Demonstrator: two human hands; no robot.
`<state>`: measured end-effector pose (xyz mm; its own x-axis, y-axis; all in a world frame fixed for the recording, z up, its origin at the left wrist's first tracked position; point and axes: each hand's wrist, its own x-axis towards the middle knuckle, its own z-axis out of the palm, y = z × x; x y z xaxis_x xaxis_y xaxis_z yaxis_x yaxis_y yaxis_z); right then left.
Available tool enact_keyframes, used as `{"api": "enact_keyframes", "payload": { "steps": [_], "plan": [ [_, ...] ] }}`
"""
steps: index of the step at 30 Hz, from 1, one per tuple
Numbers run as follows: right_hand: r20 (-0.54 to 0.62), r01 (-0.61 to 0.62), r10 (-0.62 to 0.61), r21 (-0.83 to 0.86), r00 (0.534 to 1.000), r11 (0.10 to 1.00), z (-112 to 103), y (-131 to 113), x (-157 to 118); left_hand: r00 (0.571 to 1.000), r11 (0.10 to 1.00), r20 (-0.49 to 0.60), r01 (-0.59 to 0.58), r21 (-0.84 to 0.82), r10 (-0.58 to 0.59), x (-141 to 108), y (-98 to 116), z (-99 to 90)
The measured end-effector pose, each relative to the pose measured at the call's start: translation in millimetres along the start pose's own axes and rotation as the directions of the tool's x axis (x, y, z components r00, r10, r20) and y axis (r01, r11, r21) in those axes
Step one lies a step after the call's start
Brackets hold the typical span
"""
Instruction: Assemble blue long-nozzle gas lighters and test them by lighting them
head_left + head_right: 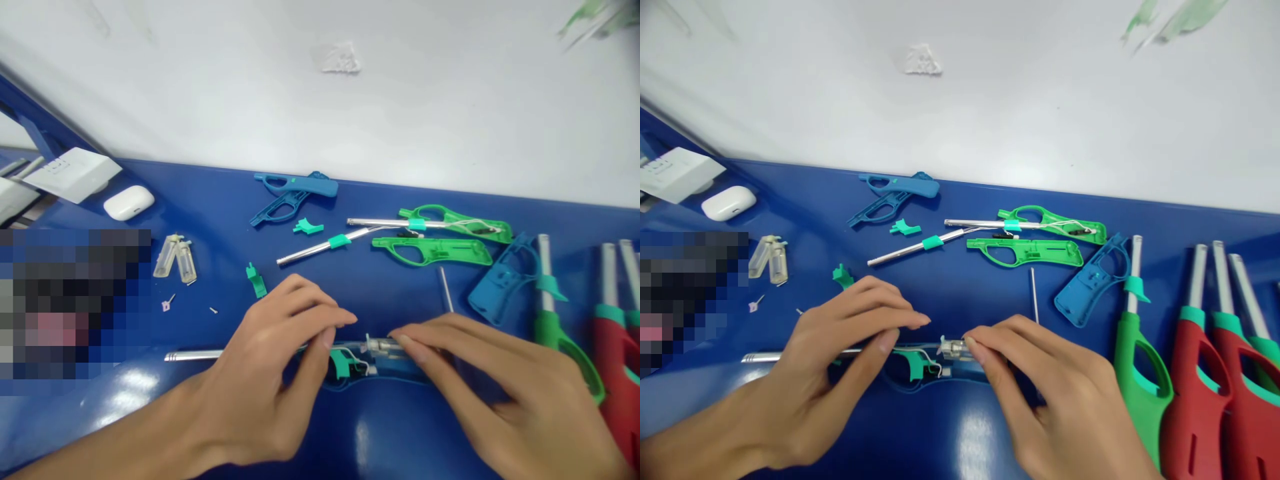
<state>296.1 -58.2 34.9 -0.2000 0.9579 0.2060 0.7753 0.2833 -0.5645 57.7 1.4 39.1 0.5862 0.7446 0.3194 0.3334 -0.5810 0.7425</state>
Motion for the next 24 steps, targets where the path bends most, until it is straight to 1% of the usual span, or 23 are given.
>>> {"api": "enact_keyframes", "payload": {
  "steps": [1,3,6,9,11,14,17,21,24],
  "plan": [
    [-0.004,-0.012,0.012,0.003,1.0,1.0,0,0,0,1.0,1.0,-0.002,0.028,-0.006,-0.028,1,0,-2.2],
    [-0.003,-0.023,0.023,-0.001,1.0,1.0,1,-1,-1,0.999,0.999,-0.017,0.037,-0.014,-0.037,2,0,-4.1],
    [0.003,-0.022,0.022,-0.004,1.0,1.0,0,-1,-1,0.999,1.0,-0.048,-0.012,0.01,0.013,1,-1,-1.3],
    [0.022,-0.048,0.048,0.016,0.999,0.999,-1,-2,-1,0.995,0.995,-0.037,-0.09,0.032,0.091,0,-2,4.4],
    [0.038,-0.077,0.076,0.028,0.996,0.997,0,-3,0,0.991,0.99,-0.007,-0.133,0.049,0.134,0,-3,7.8],
    [0.053,-0.106,0.103,0.043,0.993,0.993,0,-4,1,0.987,0.984,0.056,-0.155,0.092,0.15,-2,-3,10.4],
    [0.06,-0.114,0.112,0.028,0.992,0.993,1,-4,3,0.983,0.981,0.127,-0.146,0.13,0.13,-5,-3,10.5],
    [0.077,-0.093,0.091,0.021,0.993,0.995,2,-2,3,0.969,0.961,0.234,-0.14,0.238,0.083,-8,-3,10.4],
    [0.093,-0.083,0.079,0.035,0.992,0.996,2,0,2,0.966,0.949,0.244,-0.153,0.278,0.084,-9,-5,12.0]
  ]
}}
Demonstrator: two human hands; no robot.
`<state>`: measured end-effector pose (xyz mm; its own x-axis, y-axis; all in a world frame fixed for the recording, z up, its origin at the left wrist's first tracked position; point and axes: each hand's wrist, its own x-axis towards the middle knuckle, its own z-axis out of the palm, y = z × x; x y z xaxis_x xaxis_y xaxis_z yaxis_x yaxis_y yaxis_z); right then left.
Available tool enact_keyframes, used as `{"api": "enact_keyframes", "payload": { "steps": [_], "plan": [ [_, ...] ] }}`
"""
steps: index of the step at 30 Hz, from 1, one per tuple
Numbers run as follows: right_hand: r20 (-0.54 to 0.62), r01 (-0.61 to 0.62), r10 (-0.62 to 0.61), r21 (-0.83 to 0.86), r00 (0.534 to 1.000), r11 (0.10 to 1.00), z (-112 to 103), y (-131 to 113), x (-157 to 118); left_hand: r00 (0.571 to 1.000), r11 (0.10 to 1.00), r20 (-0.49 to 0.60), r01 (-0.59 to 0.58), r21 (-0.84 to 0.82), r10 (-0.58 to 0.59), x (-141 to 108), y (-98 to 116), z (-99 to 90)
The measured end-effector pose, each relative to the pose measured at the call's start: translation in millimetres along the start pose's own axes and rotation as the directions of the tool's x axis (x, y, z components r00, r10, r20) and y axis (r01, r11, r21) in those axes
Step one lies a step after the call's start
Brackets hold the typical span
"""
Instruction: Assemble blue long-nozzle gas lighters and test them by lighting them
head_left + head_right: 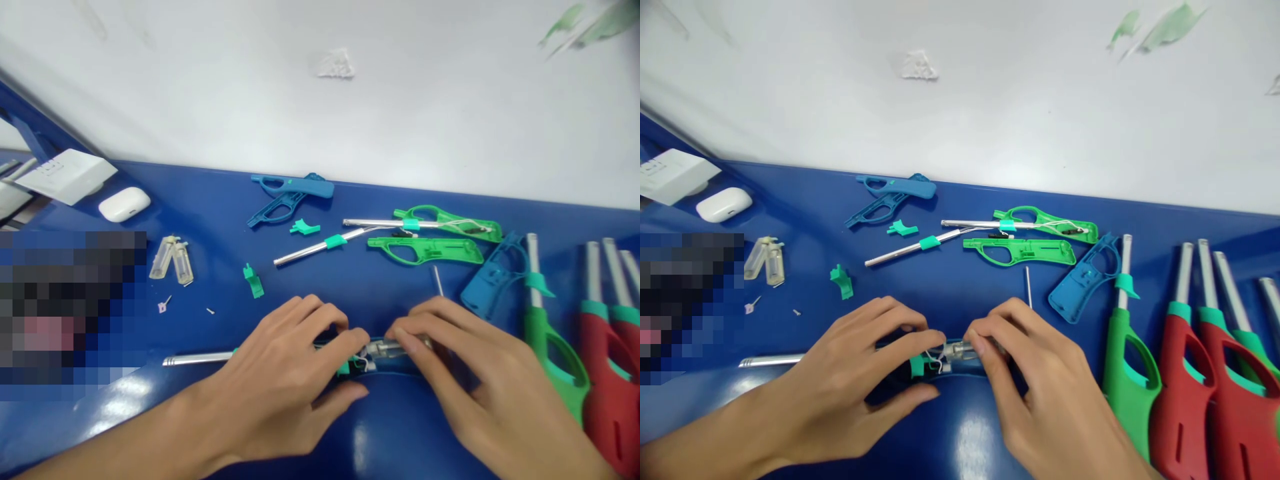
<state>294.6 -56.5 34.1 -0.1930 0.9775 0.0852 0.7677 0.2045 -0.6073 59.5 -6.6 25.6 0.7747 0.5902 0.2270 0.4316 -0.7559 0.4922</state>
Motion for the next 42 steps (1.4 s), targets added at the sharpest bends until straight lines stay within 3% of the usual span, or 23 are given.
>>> {"api": "enact_keyframes", "payload": {
  "steps": [26,34,42],
  "plan": [
    [0.051,-0.027,0.028,-0.027,0.998,0.999,-1,-1,1,0.999,1.0,-0.028,-0.02,0.002,0.02,0,0,2.7],
    [0.072,0.08,-0.077,-0.048,0.994,0.996,-7,6,4,1.0,1.0,0.008,0.004,-0.013,-0.004,0,0,2.5],
    [0.101,0.208,-0.191,-0.199,0.976,0.958,-9,9,4,1.0,1.0,0.025,0.001,-0.006,-0.001,2,0,1.3]
  ]
}}
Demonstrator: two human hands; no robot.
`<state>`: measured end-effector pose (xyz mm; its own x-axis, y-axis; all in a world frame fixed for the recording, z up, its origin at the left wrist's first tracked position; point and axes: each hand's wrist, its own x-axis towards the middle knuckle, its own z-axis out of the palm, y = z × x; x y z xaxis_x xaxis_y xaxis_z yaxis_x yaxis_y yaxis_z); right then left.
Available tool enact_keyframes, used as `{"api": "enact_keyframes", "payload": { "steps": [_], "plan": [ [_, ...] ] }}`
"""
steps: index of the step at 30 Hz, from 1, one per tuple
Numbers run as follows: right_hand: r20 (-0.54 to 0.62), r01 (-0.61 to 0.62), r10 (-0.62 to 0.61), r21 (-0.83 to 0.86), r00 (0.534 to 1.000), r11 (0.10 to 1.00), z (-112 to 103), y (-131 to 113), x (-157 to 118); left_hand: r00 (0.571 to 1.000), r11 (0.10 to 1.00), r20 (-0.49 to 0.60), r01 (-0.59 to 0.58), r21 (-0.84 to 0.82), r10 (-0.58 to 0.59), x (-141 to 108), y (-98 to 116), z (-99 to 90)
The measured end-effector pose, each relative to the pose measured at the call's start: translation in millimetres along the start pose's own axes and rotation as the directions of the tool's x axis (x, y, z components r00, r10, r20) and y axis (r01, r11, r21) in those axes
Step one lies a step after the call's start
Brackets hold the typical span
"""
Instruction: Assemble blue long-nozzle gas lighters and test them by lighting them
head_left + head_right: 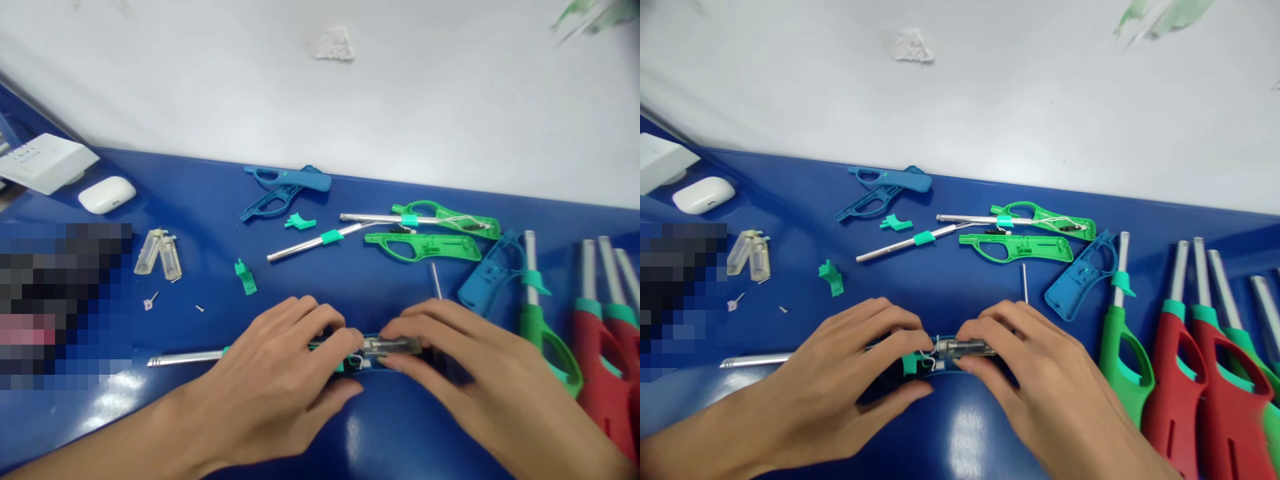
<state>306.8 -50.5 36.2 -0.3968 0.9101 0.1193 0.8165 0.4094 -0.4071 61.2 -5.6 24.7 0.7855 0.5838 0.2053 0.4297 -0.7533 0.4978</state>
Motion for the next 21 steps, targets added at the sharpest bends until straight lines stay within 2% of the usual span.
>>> {"api": "enact_keyframes", "payload": {
  "steps": [4,9,21],
  "plan": [
    [-0.01,0.148,-0.149,-0.078,0.989,0.986,-2,3,0,1.0,1.0,0.003,-0.004,0.007,0.004,-1,-1,-0.2],
    [-0.007,0.231,-0.232,-0.092,0.973,0.969,-8,6,1,1.0,1.0,0.006,0.0,0.007,0.0,-1,0,-0.4],
    [0.027,0.219,-0.218,-0.071,0.976,0.973,-7,10,-1,1.0,1.0,0.004,-0.005,-0.001,0.005,-1,-1,0.9]
  ]
}}
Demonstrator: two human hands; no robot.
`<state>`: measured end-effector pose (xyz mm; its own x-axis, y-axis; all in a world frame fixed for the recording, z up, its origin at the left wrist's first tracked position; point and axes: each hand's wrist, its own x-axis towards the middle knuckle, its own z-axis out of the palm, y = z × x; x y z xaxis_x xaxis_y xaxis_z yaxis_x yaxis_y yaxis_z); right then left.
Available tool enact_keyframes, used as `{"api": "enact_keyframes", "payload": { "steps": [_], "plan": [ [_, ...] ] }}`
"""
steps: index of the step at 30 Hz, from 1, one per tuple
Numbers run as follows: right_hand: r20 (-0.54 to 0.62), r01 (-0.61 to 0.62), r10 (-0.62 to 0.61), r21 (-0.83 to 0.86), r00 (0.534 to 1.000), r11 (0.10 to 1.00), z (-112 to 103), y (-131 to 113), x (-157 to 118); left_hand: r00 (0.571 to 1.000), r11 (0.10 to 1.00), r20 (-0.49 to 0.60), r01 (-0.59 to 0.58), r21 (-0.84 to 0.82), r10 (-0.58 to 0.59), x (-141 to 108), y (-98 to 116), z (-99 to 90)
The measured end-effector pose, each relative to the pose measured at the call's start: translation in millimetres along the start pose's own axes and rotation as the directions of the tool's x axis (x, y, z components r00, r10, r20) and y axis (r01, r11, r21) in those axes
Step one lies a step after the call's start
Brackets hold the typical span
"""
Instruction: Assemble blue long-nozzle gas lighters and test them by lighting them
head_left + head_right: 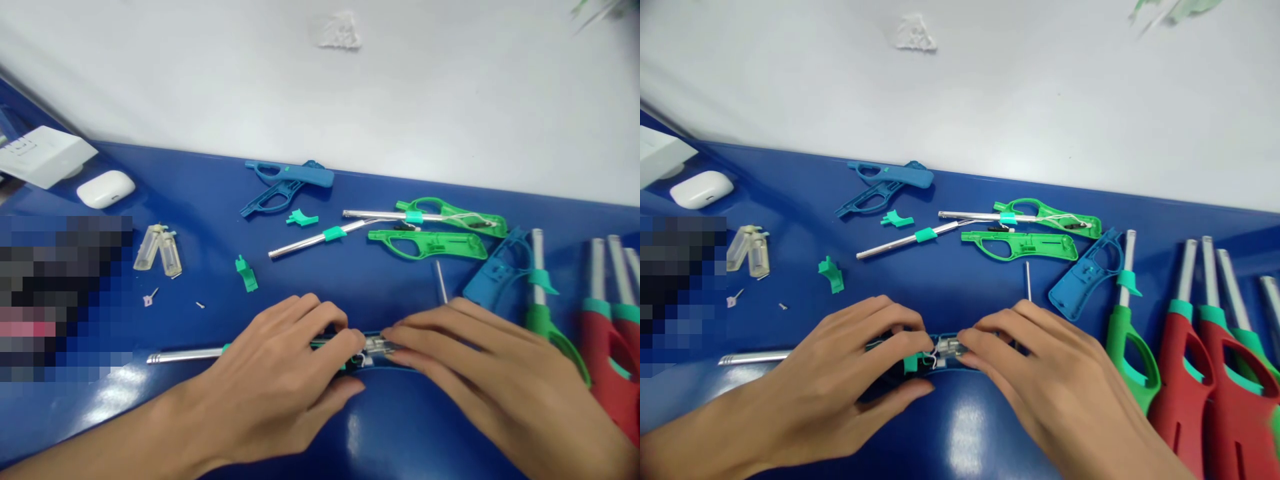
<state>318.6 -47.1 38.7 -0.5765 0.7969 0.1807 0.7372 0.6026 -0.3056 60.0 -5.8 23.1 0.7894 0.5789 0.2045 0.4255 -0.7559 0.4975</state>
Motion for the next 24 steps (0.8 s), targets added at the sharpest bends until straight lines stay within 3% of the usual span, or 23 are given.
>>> {"api": "enact_keyframes", "payload": {
  "steps": [11,15,24],
  "plan": [
    [-0.085,-0.102,0.1,-0.023,0.991,0.995,5.9,-4.8,0.0,1.0,1.0,-0.003,-0.019,0.022,0.019,0.2,-0.4,-0.7],
    [-0.063,-0.029,0.027,-0.034,0.998,0.999,4.5,-4.1,0.0,1.0,0.999,-0.006,-0.016,0.029,0.016,1.3,0.0,-0.4],
    [-0.068,-0.099,0.097,-0.024,0.993,0.995,7.9,-6.7,0.1,1.0,0.999,-0.022,-0.02,0.043,0.021,0.6,-0.2,-0.4]
  ]
}}
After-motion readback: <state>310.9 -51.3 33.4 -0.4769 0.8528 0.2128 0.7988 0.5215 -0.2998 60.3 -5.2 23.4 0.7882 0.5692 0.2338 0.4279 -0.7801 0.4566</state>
